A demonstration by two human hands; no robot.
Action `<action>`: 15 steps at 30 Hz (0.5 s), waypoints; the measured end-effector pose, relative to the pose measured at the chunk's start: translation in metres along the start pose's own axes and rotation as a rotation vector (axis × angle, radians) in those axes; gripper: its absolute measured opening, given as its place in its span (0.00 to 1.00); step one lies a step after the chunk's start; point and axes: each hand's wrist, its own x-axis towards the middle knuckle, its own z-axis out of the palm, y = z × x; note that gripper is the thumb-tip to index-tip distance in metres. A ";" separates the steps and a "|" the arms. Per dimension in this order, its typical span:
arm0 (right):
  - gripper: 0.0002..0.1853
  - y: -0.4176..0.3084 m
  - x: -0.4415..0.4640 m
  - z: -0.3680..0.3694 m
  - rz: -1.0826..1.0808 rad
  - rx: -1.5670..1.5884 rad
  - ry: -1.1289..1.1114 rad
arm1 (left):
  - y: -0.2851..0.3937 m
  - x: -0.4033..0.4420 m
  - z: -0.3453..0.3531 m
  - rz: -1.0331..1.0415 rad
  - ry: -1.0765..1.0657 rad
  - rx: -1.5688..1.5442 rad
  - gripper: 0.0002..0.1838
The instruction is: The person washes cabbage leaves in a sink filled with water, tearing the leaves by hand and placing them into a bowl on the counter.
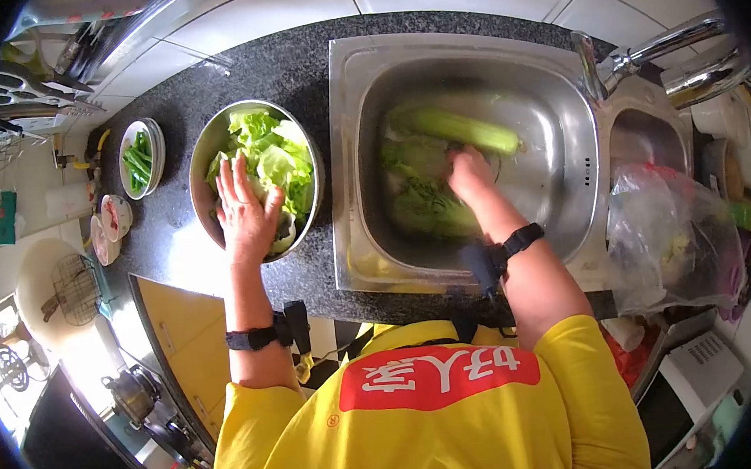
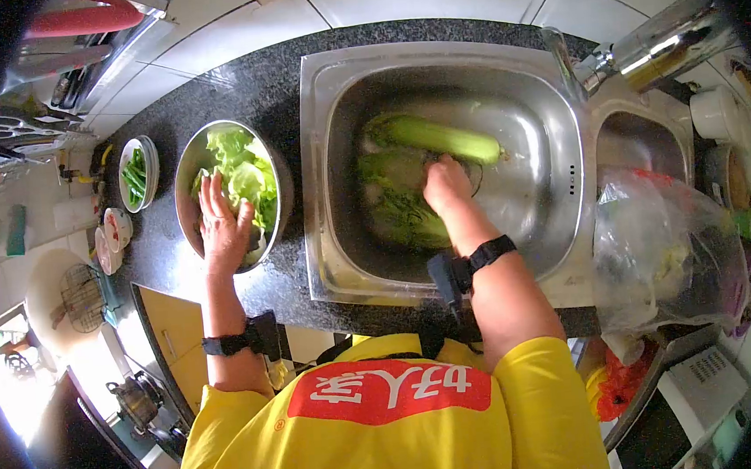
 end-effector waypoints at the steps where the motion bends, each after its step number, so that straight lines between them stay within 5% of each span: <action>1: 0.14 0.011 0.009 0.005 0.067 0.113 -0.085 | -0.006 0.004 -0.004 -0.010 -0.049 -0.089 0.37; 4: 0.13 0.048 0.007 -0.011 0.135 0.273 -0.033 | -0.021 0.013 -0.026 0.115 -0.116 -0.319 0.28; 5: 0.14 0.061 0.004 -0.025 0.256 0.217 -0.158 | -0.025 0.013 -0.036 0.167 -0.098 -0.319 0.27; 7: 0.15 0.072 -0.010 -0.047 0.528 0.571 -0.045 | -0.016 0.010 -0.056 0.163 -0.061 -0.316 0.29; 8: 0.15 0.075 -0.016 -0.045 0.539 0.571 -0.036 | -0.010 0.008 -0.065 0.151 -0.014 -0.308 0.31; 10: 0.17 0.081 -0.028 -0.031 0.227 0.212 0.279 | -0.001 0.005 -0.070 0.148 0.146 -0.283 0.34; 11: 0.20 0.089 -0.026 -0.017 0.124 0.070 0.249 | 0.008 0.004 -0.073 0.209 0.258 -0.283 0.34; 13: 0.18 0.087 -0.031 -0.042 0.141 0.065 -0.078 | 0.044 -0.003 -0.081 0.301 0.338 -0.460 0.31; 15: 0.17 0.116 -0.026 -0.038 0.321 0.137 0.080 | 0.084 -0.011 -0.084 0.431 0.328 -0.510 0.20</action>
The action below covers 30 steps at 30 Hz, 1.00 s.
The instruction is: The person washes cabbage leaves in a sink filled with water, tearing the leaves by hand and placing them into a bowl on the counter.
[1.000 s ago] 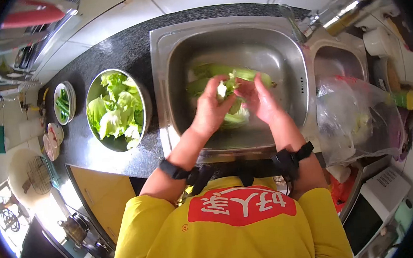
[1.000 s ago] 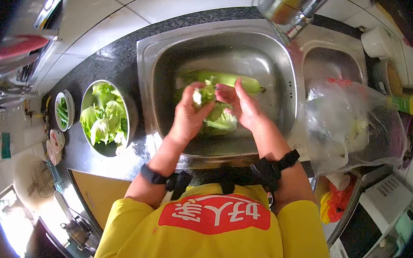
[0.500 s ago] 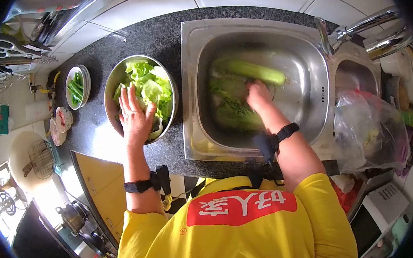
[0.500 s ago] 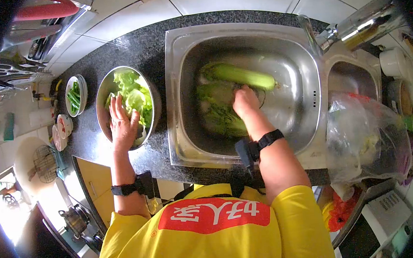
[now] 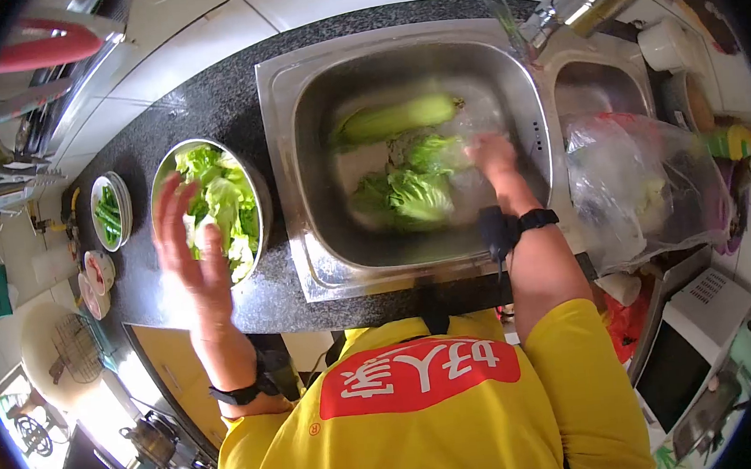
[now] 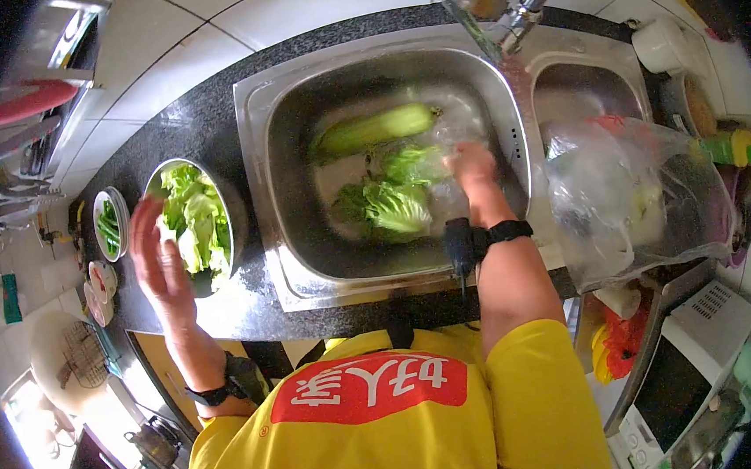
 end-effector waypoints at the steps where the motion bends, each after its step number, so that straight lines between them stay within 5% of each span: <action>1: 0.16 0.011 0.005 0.000 0.162 0.084 0.145 | 0.019 0.005 0.011 0.035 -0.067 -0.020 0.18; 4: 0.16 0.001 0.005 -0.008 -0.013 -0.225 0.101 | 0.054 0.010 0.054 0.089 -0.293 -0.136 0.16; 6: 0.15 -0.012 -0.002 -0.026 0.074 -0.236 0.143 | 0.064 0.009 0.084 0.111 -0.402 -0.240 0.16; 9: 0.08 -0.026 -0.016 -0.063 -0.096 0.513 0.253 | 0.074 0.013 0.123 0.135 -0.550 -0.377 0.19; 16: 0.09 -0.069 -0.047 -0.105 -0.399 0.477 0.213 | 0.085 0.023 0.217 0.256 -0.547 -0.445 0.25; 18: 0.12 -0.071 -0.045 -0.107 -0.379 0.484 0.089 | 0.086 0.024 0.232 0.041 -0.755 -0.522 0.31; 20: 0.20 -0.072 -0.044 -0.107 -0.435 0.811 0.003 | 0.071 0.015 0.257 -0.073 -0.728 -0.612 0.26; 22: 0.30 -0.070 -0.045 -0.100 -0.394 1.044 -0.085 | 0.066 0.014 0.258 -0.498 -0.676 -1.217 0.21; 24: 0.36 -0.059 -0.038 -0.071 -0.210 1.256 -0.159 | 0.063 0.009 0.258 -0.582 -0.637 -1.275 0.18; 26: 0.37 -0.056 -0.037 -0.056 -0.178 1.294 -0.193 | 0.059 0.002 0.258 -0.880 -0.582 -1.344 0.16; 28: 0.31 -0.063 -0.039 -0.057 -0.162 1.178 -0.468 | 0.059 -0.002 0.259 -0.760 -0.554 -1.338 0.15; 30: 0.27 -0.067 -0.045 -0.063 -0.213 1.095 -0.428 | 0.057 -0.003 0.256 -0.613 -0.604 -1.015 0.15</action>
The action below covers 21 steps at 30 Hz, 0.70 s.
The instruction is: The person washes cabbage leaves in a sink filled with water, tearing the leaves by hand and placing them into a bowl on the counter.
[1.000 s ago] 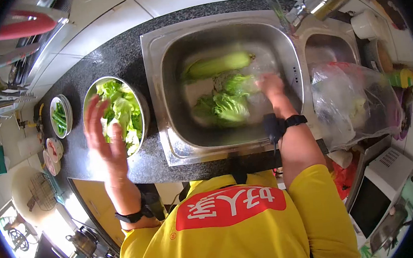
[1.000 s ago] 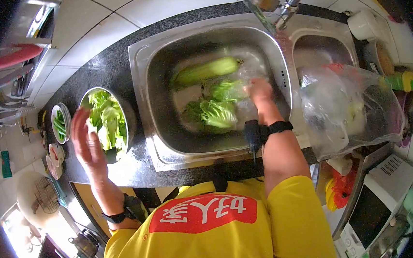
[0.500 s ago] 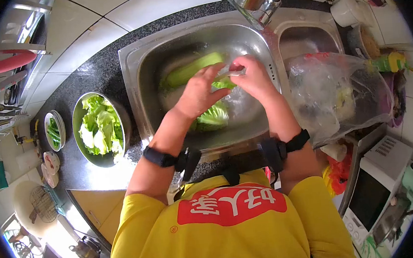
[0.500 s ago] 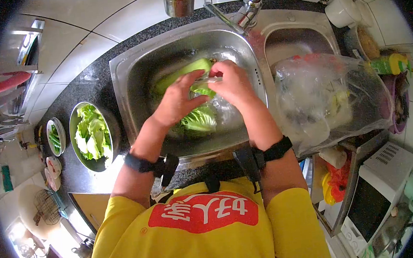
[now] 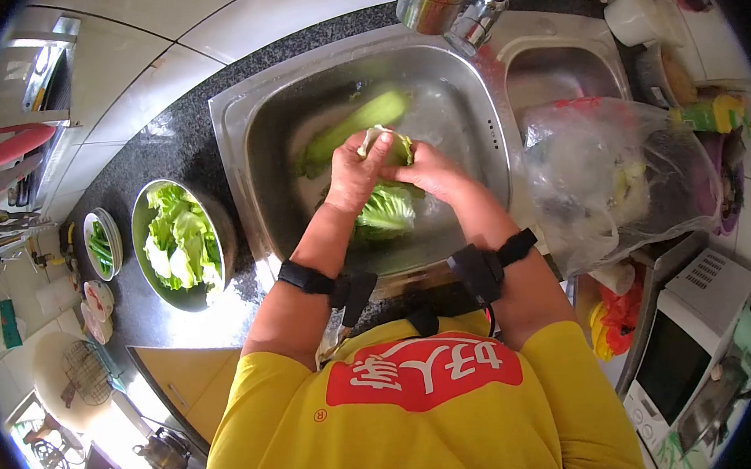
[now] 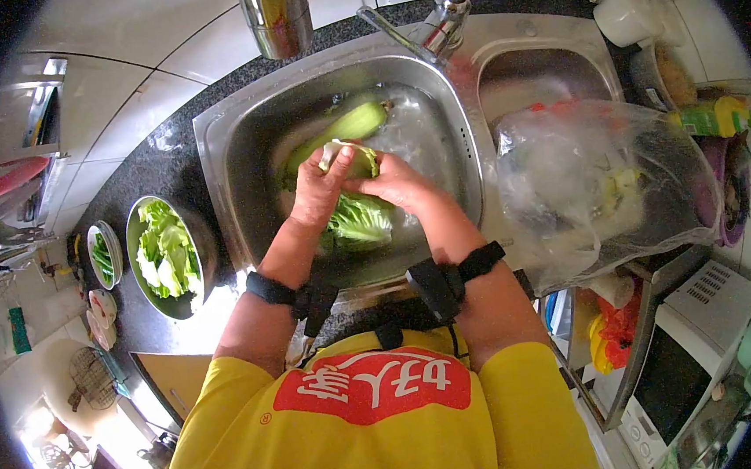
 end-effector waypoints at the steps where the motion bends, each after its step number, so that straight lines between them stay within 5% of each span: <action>1: 0.27 -0.004 -0.001 0.000 0.083 -0.164 -0.015 | 0.003 0.000 0.002 0.060 0.015 -0.011 0.13; 8: 0.21 0.014 0.006 0.009 -0.020 -0.591 0.027 | -0.013 -0.005 0.005 -0.225 0.140 -0.791 0.10; 11: 0.12 0.021 0.005 0.008 -0.179 -1.028 -0.120 | -0.034 0.004 -0.016 -0.426 0.136 -0.937 0.10; 15: 0.15 0.039 0.004 -0.001 -0.328 -1.081 -0.110 | -0.018 -0.001 -0.029 -0.532 0.140 -0.908 0.10; 16: 0.15 0.037 0.003 -0.002 -0.328 -1.079 -0.110 | -0.016 -0.002 -0.033 -0.517 0.230 -0.781 0.10; 17: 0.16 0.034 0.001 -0.004 -0.176 -0.829 0.059 | -0.028 -0.003 -0.043 -0.309 0.189 -0.697 0.11; 18: 0.17 0.029 -0.002 -0.005 -0.026 -0.573 0.221 | -0.024 -0.005 -0.042 -0.310 0.189 -0.696 0.11; 19: 0.17 0.026 0.000 -0.013 0.141 -0.442 0.144 | -0.020 -0.007 -0.040 -0.269 0.235 -0.690 0.12; 21: 0.17 0.035 0.003 -0.009 0.143 -0.236 0.247 | -0.017 -0.013 -0.037 -0.191 0.196 -0.672 0.14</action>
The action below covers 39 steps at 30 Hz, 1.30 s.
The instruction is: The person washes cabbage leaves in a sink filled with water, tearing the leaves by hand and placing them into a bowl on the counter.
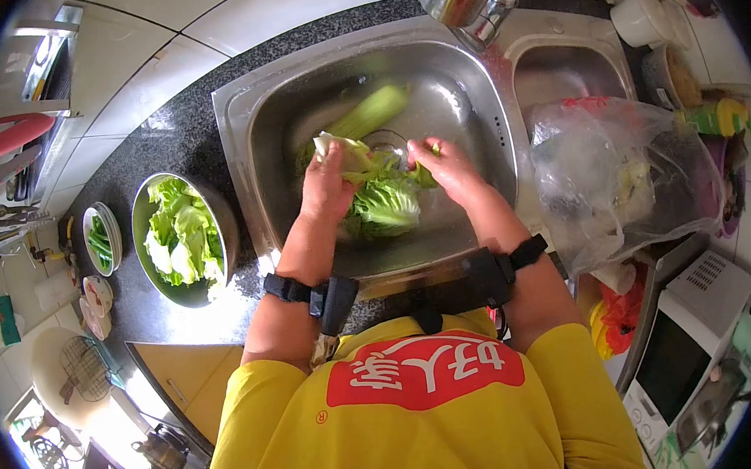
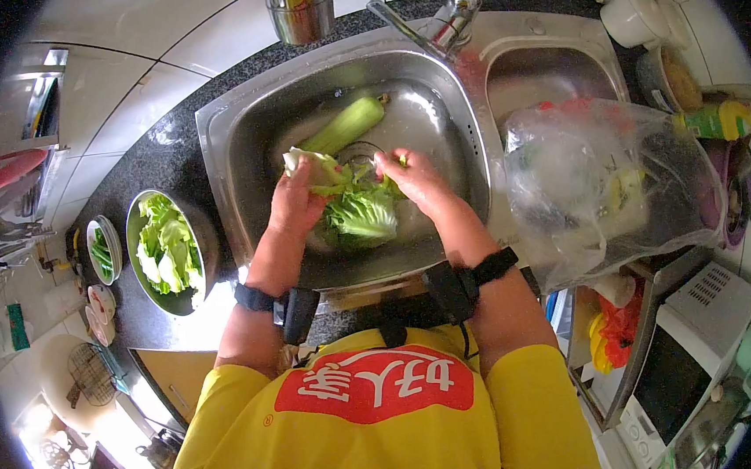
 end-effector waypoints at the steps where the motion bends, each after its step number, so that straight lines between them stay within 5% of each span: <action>1: 0.18 0.002 0.000 0.003 0.038 0.210 0.082 | -0.002 -0.002 0.001 0.000 0.000 0.001 0.14; 4: 0.26 -0.018 -0.008 0.006 -0.033 0.193 -0.040 | -0.011 -0.009 0.011 -0.061 0.001 0.297 0.17; 7: 0.32 -0.022 -0.008 0.012 -0.178 0.002 -0.137 | -0.018 -0.016 0.024 -0.009 -0.101 0.220 0.16; 10: 0.30 -0.031 -0.013 0.016 -0.322 0.024 -0.189 | -0.018 -0.017 0.024 0.079 -0.149 0.284 0.17; 13: 0.30 -0.048 -0.024 0.015 -0.033 -0.173 -0.283 | -0.018 -0.019 0.023 0.074 -0.171 0.285 0.16; 18: 0.24 -0.041 -0.024 0.017 -0.095 -0.263 -0.378 | -0.022 -0.016 0.016 -0.111 -0.064 0.092 0.12; 20: 0.21 -0.040 -0.025 0.015 -0.348 -0.485 -0.297 | -0.021 -0.019 0.022 -0.211 0.004 -0.168 0.09; 23: 0.20 -0.033 -0.020 0.011 -0.399 -0.541 -0.458 | -0.012 -0.017 0.017 -0.346 0.153 -0.396 0.08; 27: 0.17 -0.017 -0.019 0.018 -0.559 -0.541 -0.326 | -0.009 -0.010 0.006 -0.274 0.192 -0.232 0.09; 29: 0.15 -0.020 -0.021 0.018 -0.276 -0.176 -0.017 | -0.008 -0.016 -0.006 -0.153 0.043 -0.118 0.11; 31: 0.15 -0.019 -0.016 0.016 -0.190 0.009 0.001 | -0.001 -0.021 0.002 0.066 0.008 0.152 0.15; 33: 0.21 -0.019 -0.017 0.020 -0.033 0.359 -0.061 | -0.005 -0.034 0.015 0.001 -0.109 0.215 0.25; 34: 0.30 -0.020 -0.016 0.027 -0.190 0.507 -0.202 | -0.007 -0.041 0.026 0.001 -0.192 0.262 0.26; 36: 0.42 -0.028 -0.023 0.037 0.007 0.574 -0.229 | -0.019 -0.043 0.037 0.073 -0.318 0.279 0.26; 39: 0.47 -0.038 -0.023 0.037 0.047 0.696 -0.407 | -0.014 -0.034 0.032 0.292 -0.196 0.596 0.23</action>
